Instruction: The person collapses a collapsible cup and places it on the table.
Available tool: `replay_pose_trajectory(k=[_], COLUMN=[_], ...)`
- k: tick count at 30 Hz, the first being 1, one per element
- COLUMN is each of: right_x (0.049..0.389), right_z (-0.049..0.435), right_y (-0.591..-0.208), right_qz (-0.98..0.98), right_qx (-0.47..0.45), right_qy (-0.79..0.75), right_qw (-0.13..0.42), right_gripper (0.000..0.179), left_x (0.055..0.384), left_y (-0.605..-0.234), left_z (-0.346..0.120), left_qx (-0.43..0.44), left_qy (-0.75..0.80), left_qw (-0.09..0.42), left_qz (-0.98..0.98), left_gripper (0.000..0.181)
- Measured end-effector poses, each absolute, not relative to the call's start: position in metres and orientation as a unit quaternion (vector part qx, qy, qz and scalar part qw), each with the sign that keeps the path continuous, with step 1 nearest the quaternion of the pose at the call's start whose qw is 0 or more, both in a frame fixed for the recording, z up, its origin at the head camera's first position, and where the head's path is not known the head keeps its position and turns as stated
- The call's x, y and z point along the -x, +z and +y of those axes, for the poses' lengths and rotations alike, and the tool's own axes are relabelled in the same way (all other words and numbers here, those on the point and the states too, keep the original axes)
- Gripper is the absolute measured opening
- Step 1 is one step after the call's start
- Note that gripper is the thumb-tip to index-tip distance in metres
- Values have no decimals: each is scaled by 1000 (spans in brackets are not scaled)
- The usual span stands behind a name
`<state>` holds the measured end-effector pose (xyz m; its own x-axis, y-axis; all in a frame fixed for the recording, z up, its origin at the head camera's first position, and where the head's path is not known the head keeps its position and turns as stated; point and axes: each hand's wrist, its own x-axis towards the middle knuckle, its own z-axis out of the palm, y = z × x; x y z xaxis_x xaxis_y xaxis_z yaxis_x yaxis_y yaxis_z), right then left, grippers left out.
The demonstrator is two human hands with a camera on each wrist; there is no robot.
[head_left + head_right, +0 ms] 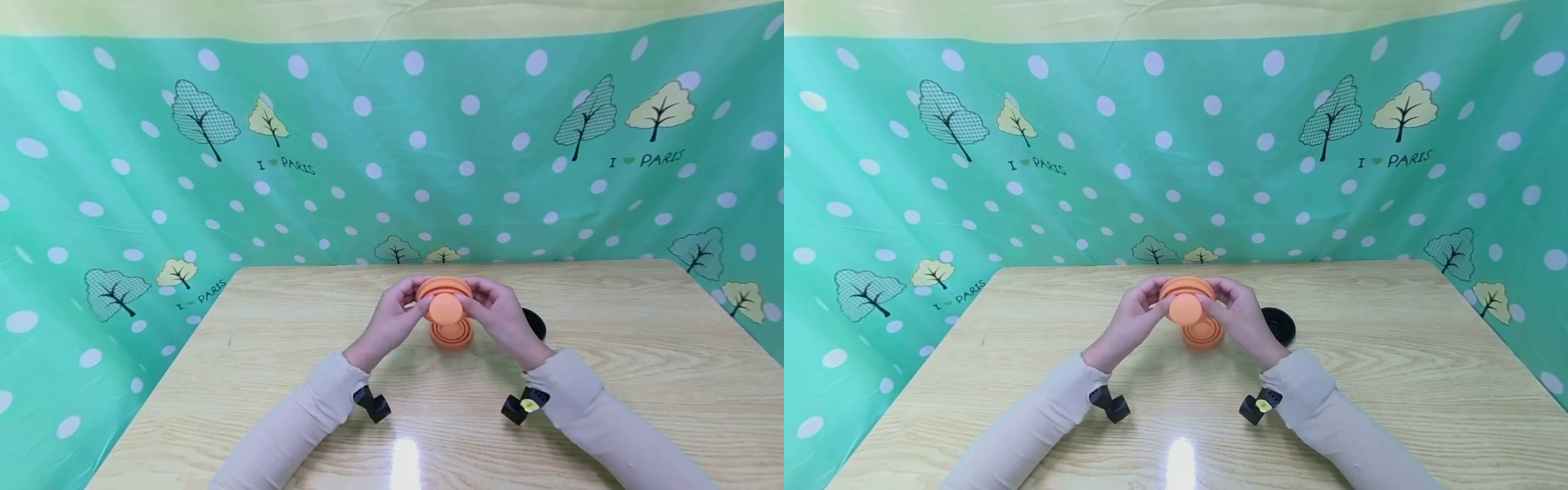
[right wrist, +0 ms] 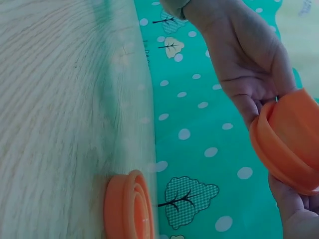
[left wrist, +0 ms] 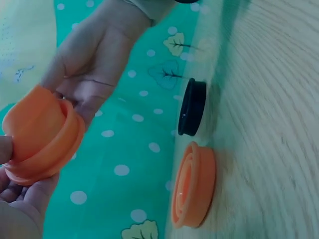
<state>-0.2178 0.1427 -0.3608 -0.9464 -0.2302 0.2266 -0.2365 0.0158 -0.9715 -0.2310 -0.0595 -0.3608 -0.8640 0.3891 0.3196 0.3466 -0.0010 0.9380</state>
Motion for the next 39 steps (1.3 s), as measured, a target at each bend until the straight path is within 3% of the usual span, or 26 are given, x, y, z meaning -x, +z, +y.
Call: replay_pose_trajectory(k=[6,18,23,32,39], right_x=[218,218,220,220,220], right_z=[140,140,139,136,131], right_y=[-361,-366,-366,-370,-372], right_qz=[-711,-709,-740,-777,-783], right_qx=[-159,-156,-153,-176,-193], right_qy=[686,687,652,595,582], right_qw=[5,-32,-52,-108,-106], right_gripper=[37,35,37,42,38], left_x=[231,231,234,231,232], left_y=[-361,-355,-361,-364,-364], left_z=[-59,-63,-65,-68,-68], left_qx=[-251,-225,-253,-286,-303], left_qy=[647,652,618,548,532], left_qw=[-14,13,6,51,31], left_qz=[720,724,744,784,790], left_gripper=[33,33,30,34,32])
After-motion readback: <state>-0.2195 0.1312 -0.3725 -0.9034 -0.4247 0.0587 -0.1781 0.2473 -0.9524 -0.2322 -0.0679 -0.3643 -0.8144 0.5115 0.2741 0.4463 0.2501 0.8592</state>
